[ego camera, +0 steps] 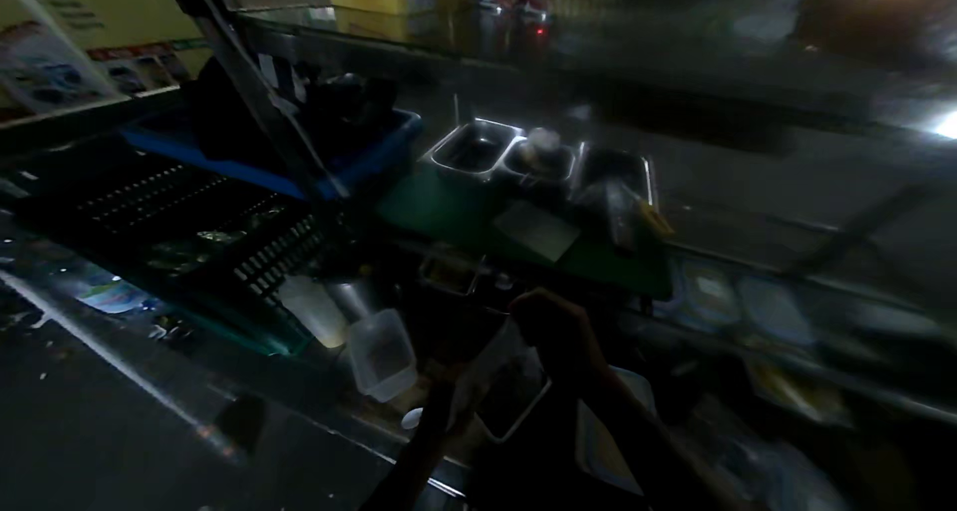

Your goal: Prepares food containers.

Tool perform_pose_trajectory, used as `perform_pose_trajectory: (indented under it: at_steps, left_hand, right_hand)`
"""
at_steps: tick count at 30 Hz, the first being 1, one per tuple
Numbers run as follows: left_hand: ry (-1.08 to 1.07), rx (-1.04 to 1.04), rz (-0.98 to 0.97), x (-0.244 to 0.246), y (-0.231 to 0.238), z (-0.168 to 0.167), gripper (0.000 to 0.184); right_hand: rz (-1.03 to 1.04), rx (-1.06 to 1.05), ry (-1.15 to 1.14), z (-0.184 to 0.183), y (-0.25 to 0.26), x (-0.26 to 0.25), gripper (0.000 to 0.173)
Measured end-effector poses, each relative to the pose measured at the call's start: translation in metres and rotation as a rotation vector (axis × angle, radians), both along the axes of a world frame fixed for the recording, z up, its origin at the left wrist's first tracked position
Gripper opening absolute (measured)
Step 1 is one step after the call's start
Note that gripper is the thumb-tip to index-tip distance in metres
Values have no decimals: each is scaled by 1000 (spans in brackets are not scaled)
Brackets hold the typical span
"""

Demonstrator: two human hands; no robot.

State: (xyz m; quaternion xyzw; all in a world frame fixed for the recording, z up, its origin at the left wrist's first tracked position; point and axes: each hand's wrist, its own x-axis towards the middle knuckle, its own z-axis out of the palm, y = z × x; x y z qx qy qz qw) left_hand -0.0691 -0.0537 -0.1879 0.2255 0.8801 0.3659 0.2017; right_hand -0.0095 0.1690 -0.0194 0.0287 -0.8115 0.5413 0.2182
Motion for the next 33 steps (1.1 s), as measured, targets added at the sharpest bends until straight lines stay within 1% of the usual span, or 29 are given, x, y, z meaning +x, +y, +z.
perform_pose_trajectory:
  at_steps: [2, 4, 6, 8, 9, 11, 12, 13, 15, 17, 18, 19, 22, 24, 27, 29, 32, 33]
  left_hand:
    - [89, 2, 55, 5, -1, 0, 52]
    - [193, 16, 44, 9, -4, 6, 45]
    - [137, 31, 57, 8, -2, 9, 46]
    - [99, 28, 44, 0, 6, 17, 55]
    - [80, -8, 13, -1, 9, 25, 62]
    - [-46, -86, -43, -4, 9, 39, 75]
    - [-93, -65, -47, -6, 8, 41, 78]
    - [-137, 1, -28, -8, 4, 39, 80]
    - [-255, 156, 91, -5, -7, 24, 83]
    - [-417, 220, 289, 3, -14, 5, 71]
    - [-478, 212, 361, 7, -13, 1, 63]
    - [-518, 180, 389, 10, -11, -1, 59]
    - [-498, 74, 359, 18, -4, -16, 54]
    - [-488, 113, 364, 18, -1, -25, 49]
    - [-451, 114, 367, 17, -1, -19, 41]
    - [-461, 103, 392, 14, -7, -16, 36]
    - [-549, 156, 406, 0, -13, -11, 36]
    - [-564, 145, 384, -3, -13, -9, 39]
  right_hand:
    - [-3, -32, 4, 2, 2, 2, 15]
    - [4, -51, 19, 0, 4, 3, 16]
    - [-12, -99, 21, 1, 5, 3, 16]
    - [-40, -96, 40, 11, 9, 0, 16]
    - [-45, -107, 23, 15, 10, 0, 16]
    - [-55, -134, -52, 20, 13, -2, 15]
    - [-54, -155, -61, 21, 15, -3, 15]
    - [-51, -160, -47, 20, 18, -4, 15]
    - [-51, -159, 7, 20, 22, -2, 15]
    - [-57, -156, 24, 19, 25, -1, 15]
    - [-78, -150, 13, 21, 26, -1, 15]
    - [-110, -138, 8, 24, 27, -2, 15]
    - [-157, -71, 17, 31, 28, -2, 14]
    - [-145, -54, 7, 34, 31, -3, 16]
    - [-124, -11, 18, 37, 37, -2, 19]
    - [-120, -29, 19, 37, 36, 0, 19]
    - [-119, -93, 6, 39, 29, 1, 16]
    - [-98, -123, 17, 39, 28, 0, 16]
